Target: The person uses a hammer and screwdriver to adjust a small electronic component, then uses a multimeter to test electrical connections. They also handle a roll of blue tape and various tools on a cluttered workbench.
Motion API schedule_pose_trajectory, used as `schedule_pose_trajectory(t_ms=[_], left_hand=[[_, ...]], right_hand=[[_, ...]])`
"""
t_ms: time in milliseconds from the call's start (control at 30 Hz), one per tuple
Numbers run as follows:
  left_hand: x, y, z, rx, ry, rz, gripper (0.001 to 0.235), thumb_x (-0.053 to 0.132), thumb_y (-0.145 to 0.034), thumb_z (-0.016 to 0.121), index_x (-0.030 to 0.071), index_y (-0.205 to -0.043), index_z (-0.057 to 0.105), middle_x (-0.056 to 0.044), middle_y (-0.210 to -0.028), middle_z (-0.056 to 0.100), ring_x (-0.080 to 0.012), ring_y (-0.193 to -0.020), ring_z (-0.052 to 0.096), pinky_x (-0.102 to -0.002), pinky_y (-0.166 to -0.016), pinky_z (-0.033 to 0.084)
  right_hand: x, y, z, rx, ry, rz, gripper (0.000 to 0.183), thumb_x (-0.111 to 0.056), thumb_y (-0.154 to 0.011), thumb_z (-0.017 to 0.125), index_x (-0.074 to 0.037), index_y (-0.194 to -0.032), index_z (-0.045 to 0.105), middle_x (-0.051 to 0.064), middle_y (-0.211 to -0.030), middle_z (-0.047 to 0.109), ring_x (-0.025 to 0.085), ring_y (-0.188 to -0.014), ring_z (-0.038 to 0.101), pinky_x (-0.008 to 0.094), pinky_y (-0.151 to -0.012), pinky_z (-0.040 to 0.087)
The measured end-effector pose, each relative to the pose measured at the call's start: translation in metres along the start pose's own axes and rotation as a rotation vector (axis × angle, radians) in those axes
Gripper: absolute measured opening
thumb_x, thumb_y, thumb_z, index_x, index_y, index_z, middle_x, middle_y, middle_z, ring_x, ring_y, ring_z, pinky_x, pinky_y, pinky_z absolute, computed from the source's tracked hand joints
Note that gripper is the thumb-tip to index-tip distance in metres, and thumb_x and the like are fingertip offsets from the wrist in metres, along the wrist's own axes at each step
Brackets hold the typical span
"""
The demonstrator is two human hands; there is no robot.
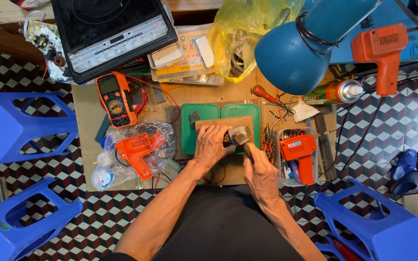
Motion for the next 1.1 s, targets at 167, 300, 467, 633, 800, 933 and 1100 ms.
schedule_pose_trajectory(t_ms=[167, 300, 467, 633, 800, 933, 1100], left_hand=[[-0.005, 0.003, 0.008, -0.038, -0.042, -0.029, 0.052, 0.024, -0.069, 0.087, 0.009, -0.113, 0.065, -0.006, -0.102, 0.071, -0.0249, -0.102, 0.065, -0.041, -0.096, 0.042], [-0.005, 0.004, 0.008, -0.055, -0.036, -0.014, 0.057, 0.025, -0.07, 0.087, 0.006, -0.118, 0.063, -0.009, -0.106, 0.07, -0.0267, -0.105, 0.064, -0.042, -0.099, 0.042], [0.006, 0.008, 0.008, 0.018, -0.047, 0.039, 0.069, 0.025, -0.069, 0.086, 0.004, -0.129, 0.059, -0.013, -0.115, 0.068, -0.03, -0.11, 0.061, -0.044, -0.101, 0.041], [0.012, -0.006, 0.016, -0.02, -0.055, -0.015, 0.061, 0.026, -0.071, 0.086, 0.006, -0.125, 0.065, -0.012, -0.111, 0.07, -0.0315, -0.108, 0.063, -0.045, -0.1, 0.043], [-0.006, -0.019, 0.01, -0.239, 0.396, -0.478, 0.054, 0.028, -0.077, 0.081, 0.009, -0.126, 0.068, -0.009, -0.107, 0.075, -0.0175, -0.097, 0.072, -0.031, -0.087, 0.055], [-0.007, -0.016, -0.007, -0.266, 0.662, -0.522, 0.048, 0.03, -0.085, 0.078, 0.003, -0.124, 0.072, -0.007, -0.105, 0.077, -0.0116, -0.094, 0.069, -0.027, -0.086, 0.055], [0.0, -0.016, -0.006, -0.307, 1.021, -0.536, 0.054, 0.033, -0.091, 0.073, 0.002, -0.135, 0.067, -0.002, -0.117, 0.074, -0.0099, -0.105, 0.066, -0.026, -0.094, 0.051]], right_hand=[[0.014, -0.004, -0.017, 0.071, 0.062, 0.015, 0.026, -0.012, -0.098, 0.061, -0.008, -0.124, 0.064, 0.018, -0.104, 0.071, 0.034, -0.084, 0.072, 0.041, -0.07, 0.058], [0.035, 0.0, -0.027, 0.112, 0.05, 0.167, 0.029, -0.015, -0.101, 0.059, -0.007, -0.128, 0.063, 0.018, -0.108, 0.07, 0.034, -0.087, 0.072, 0.043, -0.073, 0.057], [0.076, 0.012, -0.041, 0.2, 0.147, 0.378, 0.031, -0.017, -0.101, 0.061, -0.006, -0.13, 0.063, 0.02, -0.108, 0.069, 0.038, -0.091, 0.07, 0.049, -0.078, 0.054], [0.102, 0.004, -0.046, 0.219, 0.288, 0.241, 0.038, -0.016, -0.095, 0.064, -0.004, -0.131, 0.063, 0.023, -0.113, 0.066, 0.044, -0.097, 0.067, 0.052, -0.081, 0.053], [0.126, -0.032, -0.028, 0.087, 0.354, 0.214, 0.037, -0.014, -0.091, 0.065, -0.007, -0.127, 0.064, 0.023, -0.111, 0.066, 0.045, -0.097, 0.065, 0.057, -0.079, 0.052], [0.134, -0.054, -0.008, -0.001, 0.371, 0.174, 0.037, -0.015, -0.087, 0.066, -0.005, -0.123, 0.063, 0.023, -0.111, 0.064, 0.046, -0.096, 0.065, 0.059, -0.074, 0.052], [0.142, -0.059, -0.001, -0.036, 0.372, 0.184, 0.034, -0.014, -0.086, 0.067, -0.004, -0.119, 0.064, 0.024, -0.113, 0.064, 0.047, -0.097, 0.066, 0.06, -0.075, 0.052]])
Point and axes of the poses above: each hand's wrist, its own y-axis away from the middle knuckle, its own z-axis out of the palm, x = y × z, the point moved 4 cm from there along -y, towards the middle knuckle
